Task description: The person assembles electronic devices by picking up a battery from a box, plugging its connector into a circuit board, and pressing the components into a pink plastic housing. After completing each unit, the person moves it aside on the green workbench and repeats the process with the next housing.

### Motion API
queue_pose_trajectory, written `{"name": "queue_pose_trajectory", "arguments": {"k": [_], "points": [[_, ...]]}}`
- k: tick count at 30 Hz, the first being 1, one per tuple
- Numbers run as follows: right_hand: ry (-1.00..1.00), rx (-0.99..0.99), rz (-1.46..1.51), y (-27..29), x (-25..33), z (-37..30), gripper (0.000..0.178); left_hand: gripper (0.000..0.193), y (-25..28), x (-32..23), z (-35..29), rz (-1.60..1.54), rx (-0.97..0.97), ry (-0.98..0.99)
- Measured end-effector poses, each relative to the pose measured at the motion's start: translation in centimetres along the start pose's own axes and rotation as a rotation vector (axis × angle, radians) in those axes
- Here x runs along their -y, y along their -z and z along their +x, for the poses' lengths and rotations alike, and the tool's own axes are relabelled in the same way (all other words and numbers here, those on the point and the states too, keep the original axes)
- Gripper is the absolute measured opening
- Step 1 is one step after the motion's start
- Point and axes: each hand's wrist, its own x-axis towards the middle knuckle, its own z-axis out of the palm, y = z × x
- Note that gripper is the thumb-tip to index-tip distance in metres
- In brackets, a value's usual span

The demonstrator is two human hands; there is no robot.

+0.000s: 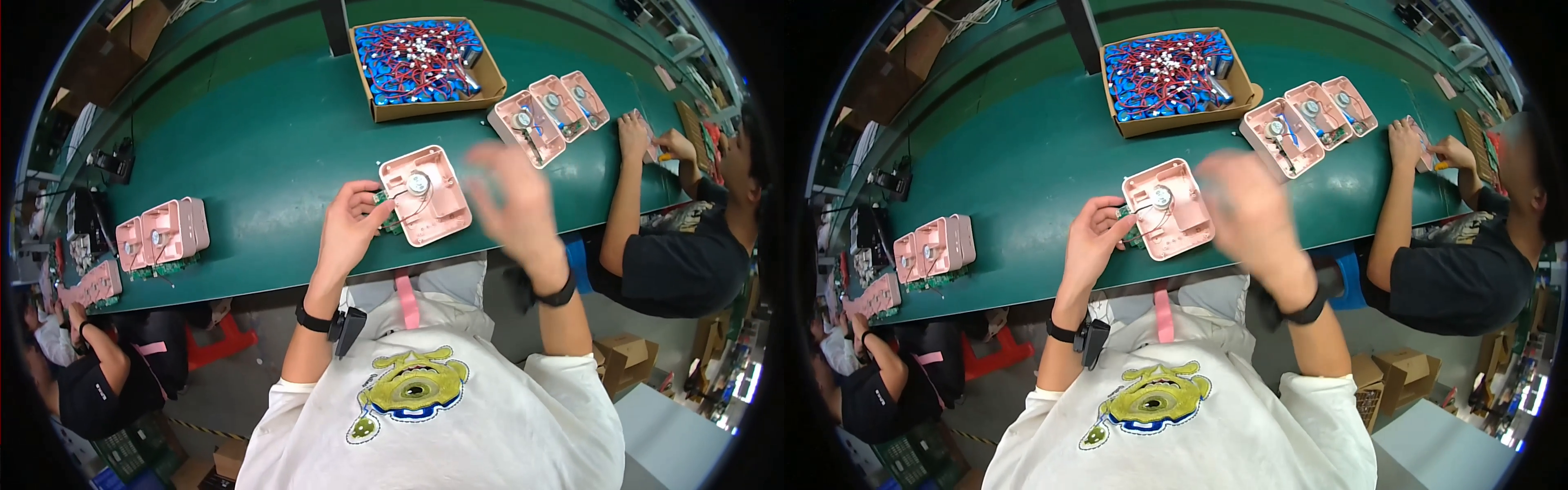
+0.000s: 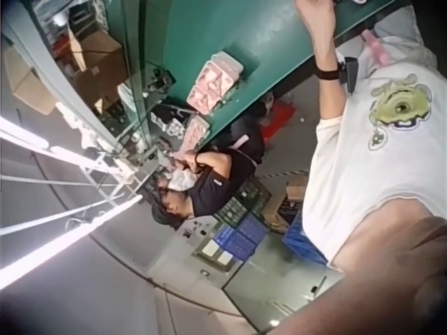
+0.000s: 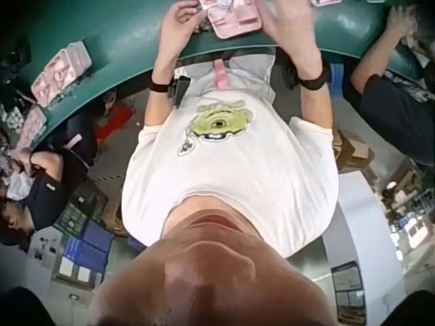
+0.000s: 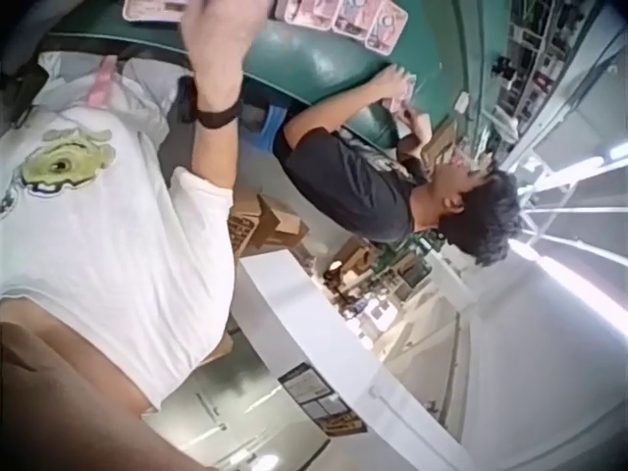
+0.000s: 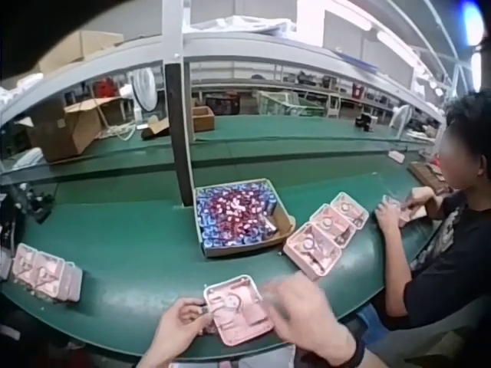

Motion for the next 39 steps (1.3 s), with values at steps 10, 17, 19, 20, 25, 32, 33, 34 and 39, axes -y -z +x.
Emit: {"name": "queue_pose_trajectory", "arguments": {"k": [10,17,19,20,25,32,33,34,39], "points": [[0.014,0.37,0.027,-5.9,4.3,-1.2,0.015,0.025,0.0,0.7,1.5,-0.18,0.107,0.024],[-0.43,0.079,0.829,-4.9,3.8,0.0,0.008,0.023,-0.5,0.6,1.3,-0.221,0.112,-0.021],[-0.482,0.077,0.917,-3.9,3.7,0.8,0.009,0.022,-0.5,0.5,1.0,-0.166,0.08,-0.035],[-0.535,0.083,1.01,-3.3,3.7,1.3,0.01,0.021,-0.5,0.5,1.0,-0.139,0.063,-0.042],[-0.609,0.071,1.119,-2.2,3.5,1.9,0.01,0.02,-0.5,0.2,1.0,-0.125,0.059,-0.021],[-0.629,0.117,1.15,-2.0,3.1,1.8,0.01,0.021,-0.7,-0.2,0.8,-0.084,0.029,-0.032],[-0.634,0.13,1.143,-2.1,3.2,1.8,0.01,0.021,-0.7,-0.2,0.7,-0.085,0.024,-0.029],[-0.635,0.136,1.145,-2.1,3.2,1.8,0.01,0.021,-0.8,-0.3,0.6,-0.061,0.02,-0.048],[-0.575,0.139,0.962,-3.0,3.4,1.4,0.012,0.02,-1.2,0.0,0.3,-0.018,0.003,-0.102]]}}
